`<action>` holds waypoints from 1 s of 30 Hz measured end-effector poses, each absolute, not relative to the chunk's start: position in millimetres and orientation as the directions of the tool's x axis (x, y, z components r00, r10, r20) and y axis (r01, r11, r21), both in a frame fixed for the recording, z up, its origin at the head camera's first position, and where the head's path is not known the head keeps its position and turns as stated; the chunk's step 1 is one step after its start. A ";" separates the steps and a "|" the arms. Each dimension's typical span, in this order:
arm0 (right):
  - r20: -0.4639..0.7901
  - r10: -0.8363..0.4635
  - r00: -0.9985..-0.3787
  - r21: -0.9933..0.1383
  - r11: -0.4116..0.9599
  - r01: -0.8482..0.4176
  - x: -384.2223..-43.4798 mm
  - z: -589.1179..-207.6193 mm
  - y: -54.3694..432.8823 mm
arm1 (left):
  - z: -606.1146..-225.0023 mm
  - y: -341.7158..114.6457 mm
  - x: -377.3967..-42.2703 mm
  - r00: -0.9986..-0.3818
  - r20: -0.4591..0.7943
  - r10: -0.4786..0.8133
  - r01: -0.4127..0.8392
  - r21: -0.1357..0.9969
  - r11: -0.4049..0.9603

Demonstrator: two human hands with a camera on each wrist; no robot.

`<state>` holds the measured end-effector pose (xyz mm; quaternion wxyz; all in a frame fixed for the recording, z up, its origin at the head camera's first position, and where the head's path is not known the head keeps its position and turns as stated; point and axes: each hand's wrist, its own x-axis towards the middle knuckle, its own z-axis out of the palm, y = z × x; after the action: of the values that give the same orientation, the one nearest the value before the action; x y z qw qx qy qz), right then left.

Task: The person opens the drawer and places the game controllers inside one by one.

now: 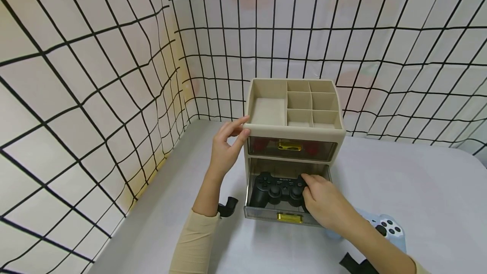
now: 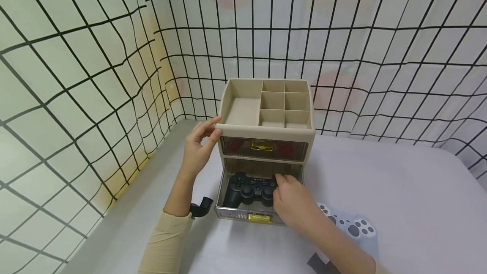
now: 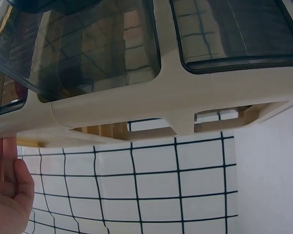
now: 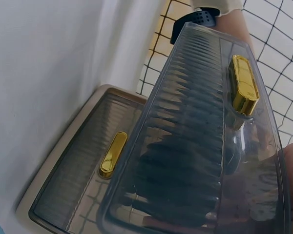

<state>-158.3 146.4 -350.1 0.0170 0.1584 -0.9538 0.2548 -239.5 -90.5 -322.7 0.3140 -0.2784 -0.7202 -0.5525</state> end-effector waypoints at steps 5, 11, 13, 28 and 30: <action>0.111 -0.286 -0.952 -0.492 0.816 -0.303 -156.9 -349.9 146.4 | -322.2 -89.8 -238.8 -0.646 0.762 0.055 0.750 0.619 0.234; 0.116 -0.266 -0.957 -0.570 0.771 -0.284 -153.1 -350.5 148.2 | -322.5 -89.1 -238.5 -0.650 0.758 0.055 0.747 0.624 0.229; 0.137 -0.251 -0.958 -0.611 0.740 -0.281 -151.3 -351.0 149.5 | -322.6 -89.1 -238.6 -0.653 0.756 0.053 0.745 0.627 0.228; 0.719 -0.079 -0.691 -0.621 0.373 -0.689 -131.5 -381.4 152.3 | -322.4 -89.4 -239.6 -0.657 0.752 0.051 0.742 0.633 0.223; 0.732 -0.074 -0.677 -0.630 0.303 -0.715 -123.7 -384.8 151.4 | -322.4 -89.5 -239.5 -0.655 0.753 0.052 0.743 0.631 0.221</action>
<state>-123.7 151.4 -384.8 0.3034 0.2636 -0.7481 0.5281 -239.5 -89.5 -322.4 0.3092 -0.2769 -0.7177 -0.5591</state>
